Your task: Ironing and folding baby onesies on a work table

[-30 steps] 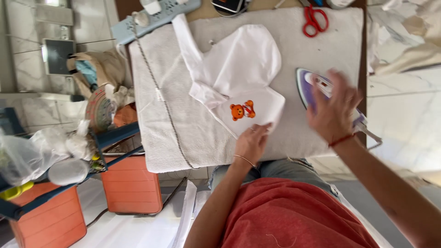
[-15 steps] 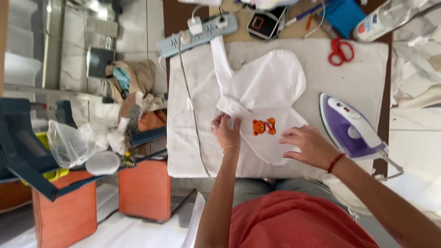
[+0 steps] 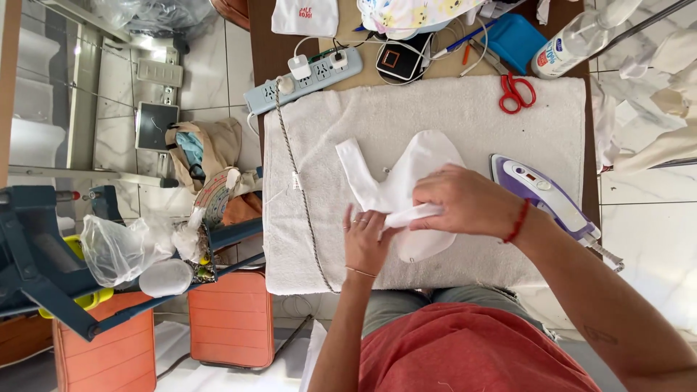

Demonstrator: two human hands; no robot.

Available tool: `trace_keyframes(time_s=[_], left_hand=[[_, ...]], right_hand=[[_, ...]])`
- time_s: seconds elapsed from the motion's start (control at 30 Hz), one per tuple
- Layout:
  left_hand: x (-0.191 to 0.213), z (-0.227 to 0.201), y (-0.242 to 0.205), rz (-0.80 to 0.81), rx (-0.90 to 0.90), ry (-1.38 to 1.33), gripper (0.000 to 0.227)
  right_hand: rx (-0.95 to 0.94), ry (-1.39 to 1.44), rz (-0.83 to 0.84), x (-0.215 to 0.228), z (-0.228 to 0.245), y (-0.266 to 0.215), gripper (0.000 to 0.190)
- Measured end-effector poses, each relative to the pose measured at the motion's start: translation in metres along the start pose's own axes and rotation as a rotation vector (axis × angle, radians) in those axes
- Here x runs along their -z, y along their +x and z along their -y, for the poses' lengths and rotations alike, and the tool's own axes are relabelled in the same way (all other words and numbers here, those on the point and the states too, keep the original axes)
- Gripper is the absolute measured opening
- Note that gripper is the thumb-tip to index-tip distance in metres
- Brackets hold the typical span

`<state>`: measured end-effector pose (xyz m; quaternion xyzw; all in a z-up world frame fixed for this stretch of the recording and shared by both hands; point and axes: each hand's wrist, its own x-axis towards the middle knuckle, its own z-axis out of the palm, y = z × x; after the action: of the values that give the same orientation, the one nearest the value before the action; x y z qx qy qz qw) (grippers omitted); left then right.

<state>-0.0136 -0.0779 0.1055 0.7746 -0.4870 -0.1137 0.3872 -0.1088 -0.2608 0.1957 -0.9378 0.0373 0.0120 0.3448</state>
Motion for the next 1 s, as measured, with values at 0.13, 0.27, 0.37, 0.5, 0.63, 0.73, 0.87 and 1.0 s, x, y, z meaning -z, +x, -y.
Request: trace_keyframes(time_s=[0.13,0.27,0.37,0.5,0.63,0.73,0.87,1.0], left_hand=[[0.042,0.005,-0.016,-0.071,0.181,-0.405,0.011],[0.111,-0.044,0.019,0.03,0.089,-0.412,0.019],[0.101,-0.031,0.048,0.401,0.452,-0.189,0.025],[0.007,0.049,0.048,0.607,0.688,0.098,0.029],[-0.077,0.068,0.015,0.067,-0.033,0.548,0.02],[-0.097,0.024,-0.005,0.201,-0.209,0.5,0.031],[-0.119,-0.001,-0.038,0.552,-0.199,0.63,0.103],[-0.119,0.019,-0.022,0.838,-0.524,0.339,0.067]], right_hand=[[-0.268,0.273,-0.106,0.03,0.027,-0.029,0.02],[-0.442,0.81,-0.089,0.011,0.004,-0.07,0.013],[-0.783,0.625,0.108,-0.013,-0.004,-0.064,0.014],[-0.975,0.537,0.046,-0.076,-0.038,-0.071,0.019],[-0.658,-0.033,-0.351,-0.079,-0.047,-0.103,0.026],[-0.597,-0.312,-0.693,-0.064,-0.066,-0.138,0.025],[-1.115,0.032,-0.485,-0.046,-0.084,-0.142,0.059],[-1.33,0.266,-0.288,-0.021,-0.064,-0.107,0.059]])
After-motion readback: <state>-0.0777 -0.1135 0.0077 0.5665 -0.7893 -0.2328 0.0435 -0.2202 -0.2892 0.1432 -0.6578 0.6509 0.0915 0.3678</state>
